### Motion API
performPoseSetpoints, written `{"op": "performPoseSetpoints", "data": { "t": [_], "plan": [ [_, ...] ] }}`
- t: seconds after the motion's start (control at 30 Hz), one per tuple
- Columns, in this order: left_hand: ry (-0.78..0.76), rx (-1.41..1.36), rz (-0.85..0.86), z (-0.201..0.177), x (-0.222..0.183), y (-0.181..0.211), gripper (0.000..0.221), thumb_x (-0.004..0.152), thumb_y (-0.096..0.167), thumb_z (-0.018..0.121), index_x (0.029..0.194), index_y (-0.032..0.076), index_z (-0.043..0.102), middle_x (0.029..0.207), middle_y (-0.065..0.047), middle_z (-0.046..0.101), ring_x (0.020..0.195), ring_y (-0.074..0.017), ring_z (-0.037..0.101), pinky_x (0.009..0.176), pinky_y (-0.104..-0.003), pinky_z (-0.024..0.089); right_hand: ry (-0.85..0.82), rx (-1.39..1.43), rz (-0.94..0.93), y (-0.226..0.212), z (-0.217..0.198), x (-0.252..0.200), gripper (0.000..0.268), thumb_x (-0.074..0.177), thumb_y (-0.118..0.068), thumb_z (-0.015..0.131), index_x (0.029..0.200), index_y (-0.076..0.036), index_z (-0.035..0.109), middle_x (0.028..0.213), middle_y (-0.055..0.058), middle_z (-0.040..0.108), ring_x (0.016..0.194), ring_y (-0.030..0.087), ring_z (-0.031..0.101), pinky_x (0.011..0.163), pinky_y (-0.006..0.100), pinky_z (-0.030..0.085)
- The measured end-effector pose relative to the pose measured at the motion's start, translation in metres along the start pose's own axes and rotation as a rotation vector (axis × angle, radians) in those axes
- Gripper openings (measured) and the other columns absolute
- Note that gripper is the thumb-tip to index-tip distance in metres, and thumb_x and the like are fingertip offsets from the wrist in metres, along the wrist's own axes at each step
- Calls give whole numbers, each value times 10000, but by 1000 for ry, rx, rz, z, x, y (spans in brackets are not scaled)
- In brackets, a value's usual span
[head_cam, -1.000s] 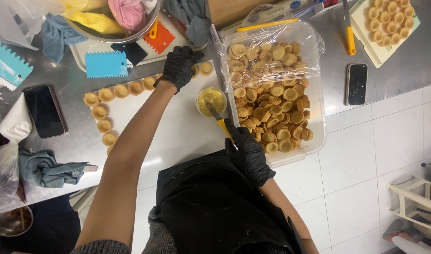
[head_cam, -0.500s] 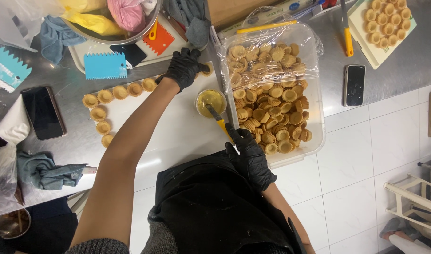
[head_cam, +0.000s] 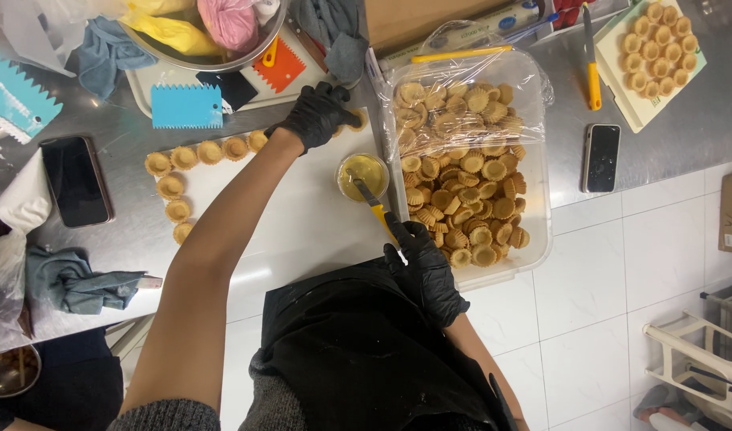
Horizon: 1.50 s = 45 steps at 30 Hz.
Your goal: The person is preparing small tart or pastry shells by cleaning or brushing their interiors and arranging them in a grid on a board.
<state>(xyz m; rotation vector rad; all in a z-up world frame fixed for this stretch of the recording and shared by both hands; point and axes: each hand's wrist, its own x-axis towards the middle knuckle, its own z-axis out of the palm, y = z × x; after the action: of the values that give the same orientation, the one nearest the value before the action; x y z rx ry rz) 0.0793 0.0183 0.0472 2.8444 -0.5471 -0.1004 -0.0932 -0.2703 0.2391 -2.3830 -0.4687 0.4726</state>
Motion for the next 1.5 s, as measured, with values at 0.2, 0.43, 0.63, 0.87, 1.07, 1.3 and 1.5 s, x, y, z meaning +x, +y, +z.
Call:
{"op": "performPoseSetpoints", "data": {
  "t": [0.2, 0.43, 0.63, 0.87, 1.07, 1.3, 1.5],
  "plan": [
    [202, -234, -90, 5, -44, -52, 309, 921, 152, 712, 1197, 282, 762, 1277, -68, 629, 1175, -330, 570, 1006, -457, 500, -50, -4, 29, 12, 3, 0, 567, 944, -159, 674, 1486, -208, 517, 1218, 161, 615, 969, 306, 680, 784, 393, 577],
    [155, -77, -123, 6, -61, -49, 467, 734, 233, 783, 1197, 184, 746, 1204, -106, 614, 1093, -354, 567, 913, -465, 510, -18, 74, 23, 12, 7, 1, 554, 920, -84, 681, 1452, -192, 572, 1170, 150, 606, 960, 285, 656, 785, 384, 556],
    [120, 19, -204, -1, -45, -26, 601, 702, 305, 805, 1285, 200, 699, 1132, -130, 592, 1042, -350, 566, 782, -475, 494, 25, 136, -35, 19, 13, 2, 582, 895, -44, 662, 1455, -168, 568, 1139, 150, 608, 955, 279, 656, 807, 374, 555],
    [163, 124, -215, 19, -41, -21, 414, 867, 160, 655, 1275, 222, 699, 1141, -134, 582, 1048, -343, 565, 774, -465, 488, -21, 7, 22, 18, 15, 3, 586, 904, -96, 691, 1466, -175, 547, 1194, 164, 619, 950, 285, 677, 786, 385, 563],
    [289, -42, -228, 18, -44, 4, 453, 853, 64, 600, 1272, 191, 714, 1171, -120, 596, 1057, -350, 558, 842, -476, 489, -16, 26, 20, 15, 12, 2, 583, 905, -102, 687, 1467, -185, 552, 1187, 159, 619, 871, 262, 672, 743, 370, 570],
    [328, -194, -83, 10, -20, 12, 326, 851, 114, 685, 1143, 237, 761, 1230, -87, 630, 1121, -336, 557, 862, -493, 494, -35, -14, 25, 7, 13, 3, 553, 917, -109, 693, 1449, -198, 571, 1137, 116, 649, 776, 218, 642, 701, 346, 566],
    [396, -400, -135, -30, -55, -42, 447, 836, 99, 751, 1251, 264, 744, 1177, -61, 655, 1083, -309, 607, 939, -436, 528, 13, -24, -113, 12, 13, 0, 564, 917, -80, 695, 1458, -167, 564, 1183, 151, 617, 896, 230, 661, 759, 352, 567]
  ]
}}
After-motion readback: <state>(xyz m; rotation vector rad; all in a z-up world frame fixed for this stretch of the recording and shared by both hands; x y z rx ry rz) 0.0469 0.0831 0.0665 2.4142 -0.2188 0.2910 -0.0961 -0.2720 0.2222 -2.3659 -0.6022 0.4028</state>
